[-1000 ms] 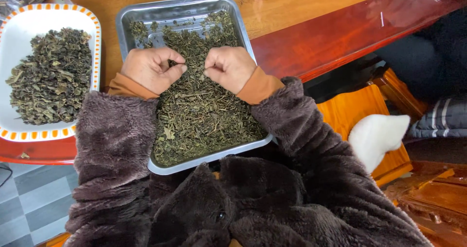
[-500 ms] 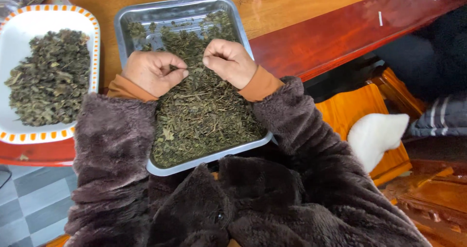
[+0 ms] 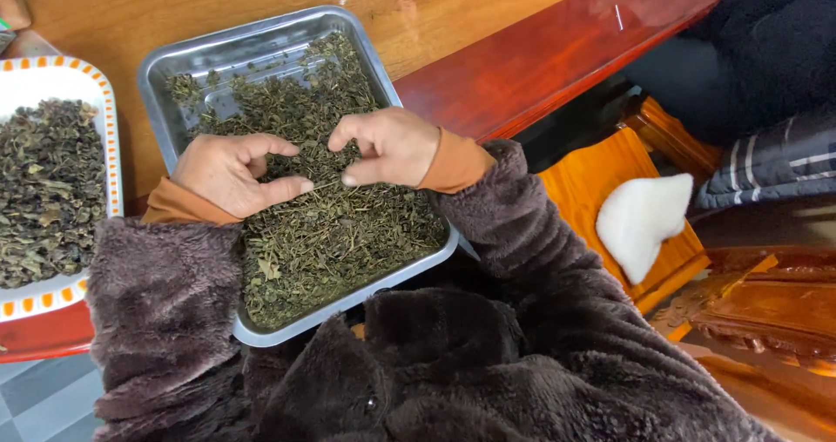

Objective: Sorting dried tea leaves in a tray to remove stems and impurities

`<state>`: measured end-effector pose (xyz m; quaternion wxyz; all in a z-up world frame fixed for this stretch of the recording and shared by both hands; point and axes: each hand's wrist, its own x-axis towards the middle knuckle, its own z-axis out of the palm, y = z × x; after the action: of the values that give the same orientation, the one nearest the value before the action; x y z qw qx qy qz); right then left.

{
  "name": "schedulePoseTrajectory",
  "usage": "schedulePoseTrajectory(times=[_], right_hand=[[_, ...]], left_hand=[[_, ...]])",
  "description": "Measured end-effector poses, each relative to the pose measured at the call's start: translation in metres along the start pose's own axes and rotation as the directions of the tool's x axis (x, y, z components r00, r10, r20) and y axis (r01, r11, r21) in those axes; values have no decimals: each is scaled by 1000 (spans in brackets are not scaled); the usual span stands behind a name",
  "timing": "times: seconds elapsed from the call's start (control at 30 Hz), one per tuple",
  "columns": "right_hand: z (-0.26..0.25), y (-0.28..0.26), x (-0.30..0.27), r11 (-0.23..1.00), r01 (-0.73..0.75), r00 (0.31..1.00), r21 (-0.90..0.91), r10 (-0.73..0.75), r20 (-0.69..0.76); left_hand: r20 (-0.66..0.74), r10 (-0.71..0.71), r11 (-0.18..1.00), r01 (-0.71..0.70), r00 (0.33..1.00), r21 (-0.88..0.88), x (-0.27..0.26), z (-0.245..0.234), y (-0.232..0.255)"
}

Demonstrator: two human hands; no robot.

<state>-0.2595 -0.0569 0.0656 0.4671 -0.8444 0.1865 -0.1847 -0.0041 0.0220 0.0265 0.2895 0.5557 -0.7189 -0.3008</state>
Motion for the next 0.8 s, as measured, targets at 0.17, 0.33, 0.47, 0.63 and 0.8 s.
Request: schedulePoseTrajectory(times=[0.17,0.33,0.47,0.63,0.8], right_hand=[[9,-8,13,792,-220,875,-570,419,244],[20,22,37,753,-125,941,-647,297,165],[24,32,50,745,-198,951,-637,304,60],[27,43,48,802,-204,974,-562,223,-35],[24,52,45,908,-115,984,-402,50,-168]], left_hand=[[147,-244,958,215,959,191,5,-4,11],[99,-280,917,236,955,321,5,-7,18],[-19,-246,852,225,969,472,7,2,-19],[-157,-189,811,244,969,532,5,3,-27],[-242,-111,818,227,964,529,3,6,-40]])
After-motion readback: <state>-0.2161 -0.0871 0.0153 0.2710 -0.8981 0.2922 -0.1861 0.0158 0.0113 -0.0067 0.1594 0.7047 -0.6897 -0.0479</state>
